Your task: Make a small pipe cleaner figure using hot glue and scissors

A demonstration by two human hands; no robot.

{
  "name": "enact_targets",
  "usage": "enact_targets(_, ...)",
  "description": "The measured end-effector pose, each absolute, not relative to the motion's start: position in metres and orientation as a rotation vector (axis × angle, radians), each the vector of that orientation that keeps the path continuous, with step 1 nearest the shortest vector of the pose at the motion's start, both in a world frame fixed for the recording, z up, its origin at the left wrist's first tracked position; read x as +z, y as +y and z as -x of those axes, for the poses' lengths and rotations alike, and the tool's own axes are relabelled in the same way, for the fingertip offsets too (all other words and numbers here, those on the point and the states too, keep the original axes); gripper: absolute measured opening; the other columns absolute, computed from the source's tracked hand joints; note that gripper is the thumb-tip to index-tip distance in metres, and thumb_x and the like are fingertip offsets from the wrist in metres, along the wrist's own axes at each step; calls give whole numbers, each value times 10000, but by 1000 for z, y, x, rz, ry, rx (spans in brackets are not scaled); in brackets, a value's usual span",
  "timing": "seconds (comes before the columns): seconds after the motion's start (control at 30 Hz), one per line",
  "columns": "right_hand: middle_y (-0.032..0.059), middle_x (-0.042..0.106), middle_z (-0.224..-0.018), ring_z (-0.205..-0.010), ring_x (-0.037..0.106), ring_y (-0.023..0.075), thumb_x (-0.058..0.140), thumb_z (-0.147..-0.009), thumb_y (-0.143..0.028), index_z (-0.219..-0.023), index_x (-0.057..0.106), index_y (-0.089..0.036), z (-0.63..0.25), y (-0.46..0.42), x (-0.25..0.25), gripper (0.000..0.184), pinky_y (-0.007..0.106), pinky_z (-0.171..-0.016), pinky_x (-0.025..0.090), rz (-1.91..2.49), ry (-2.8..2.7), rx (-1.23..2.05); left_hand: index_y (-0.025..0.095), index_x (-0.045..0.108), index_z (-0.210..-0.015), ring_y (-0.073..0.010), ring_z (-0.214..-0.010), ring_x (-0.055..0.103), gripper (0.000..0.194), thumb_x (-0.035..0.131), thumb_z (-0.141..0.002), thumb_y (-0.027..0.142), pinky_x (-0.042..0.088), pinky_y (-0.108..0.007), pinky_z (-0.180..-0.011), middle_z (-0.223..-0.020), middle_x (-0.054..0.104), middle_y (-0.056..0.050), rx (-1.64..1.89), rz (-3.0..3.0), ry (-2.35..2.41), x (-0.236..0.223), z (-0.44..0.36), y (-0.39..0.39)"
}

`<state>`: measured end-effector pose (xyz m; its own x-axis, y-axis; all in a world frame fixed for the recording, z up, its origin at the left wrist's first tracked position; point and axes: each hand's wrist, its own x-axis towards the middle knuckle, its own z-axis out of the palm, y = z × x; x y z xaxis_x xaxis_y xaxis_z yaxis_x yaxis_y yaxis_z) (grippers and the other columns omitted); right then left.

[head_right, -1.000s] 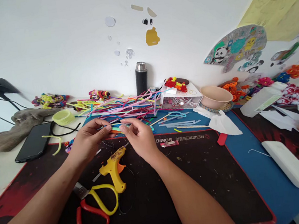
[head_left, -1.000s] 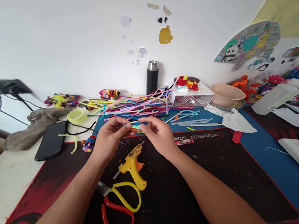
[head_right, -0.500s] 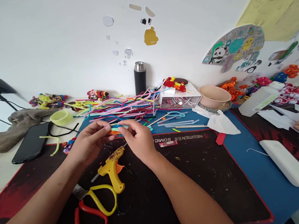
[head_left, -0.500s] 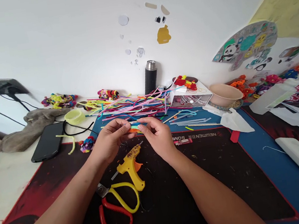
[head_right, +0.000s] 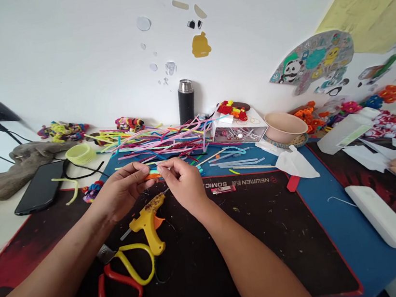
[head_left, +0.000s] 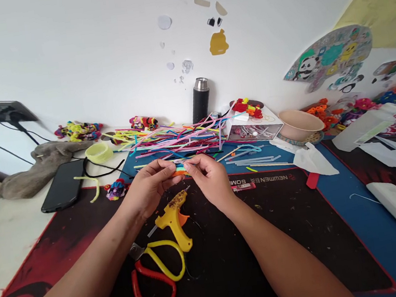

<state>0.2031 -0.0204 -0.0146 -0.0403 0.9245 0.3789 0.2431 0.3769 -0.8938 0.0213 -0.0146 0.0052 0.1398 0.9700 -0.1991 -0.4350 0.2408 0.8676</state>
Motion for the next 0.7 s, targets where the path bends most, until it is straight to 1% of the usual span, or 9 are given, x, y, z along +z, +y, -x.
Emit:
enact_targets(0.1, -18, 635, -717, -587, 478, 150, 677, -1008, -421, -927, 726, -241, -204, -20, -14, 203, 287, -580, 377, 1090, -1542, 801, 165, 751, -755, -153, -730, 742, 404, 1077, -566, 310, 665, -293, -788, -802, 731, -13, 1163, -764, 921, 6, -21, -14)
enact_targets(0.23, -45, 553, -649, -571, 454, 146, 675, -1013, -431, -905, 690, -243, -203, -19, -16, 217, 286, -570, 351, 1078, -1523, 850, 159, 751, -755, -150, -738, 742, 440, 1092, -524, 315, 654, -294, -811, -796, 746, -11, 1171, -778, 930, 9, -21, -15)
enact_targets(0.43, -44, 538, -645, -531, 436, 137, 695, -1001, -493, -950, 704, -247, -201, -19, -21, 251, 276, -507, 329, 1068, -1468, 927, 176, 752, -772, -187, -729, 773, 444, 1076, -559, 391, 649, -328, -804, -798, 773, -16, 1192, -922, 952, 7, -20, -15)
enact_targets(0.57, -51, 505, -618, -486, 419, 127, 741, -950, -628, -996, 729, -251, -202, -18, -14, 380, 267, -451, 315, 1035, -1354, 1007, 191, 746, -804, -212, -751, 782, 436, 1048, -606, 435, 637, -341, -793, -811, 781, -20, 1239, -1033, 983, 7, -20, -17)
enact_targets(0.63, -61, 488, -616, -462, 406, 116, 745, -922, -694, -1014, 716, -249, -204, -16, -10, 455, 262, -425, 304, 1009, -1256, 1045, 196, 744, -815, -210, -750, 768, 427, 1033, -631, 450, 630, -340, -780, -804, 776, -21, 1273, -1084, 1001, 9, -21, -19)
enact_targets(0.7, -69, 490, -625, -451, 416, 111, 734, -915, -726, -1044, 698, -247, -207, -14, -8, 497, 257, -411, 306, 1002, -1176, 1096, 201, 742, -816, -210, -760, 750, 415, 1017, -656, 467, 622, -339, -771, -813, 775, -28, 1302, -1139, 1021, 10, -21, -21)
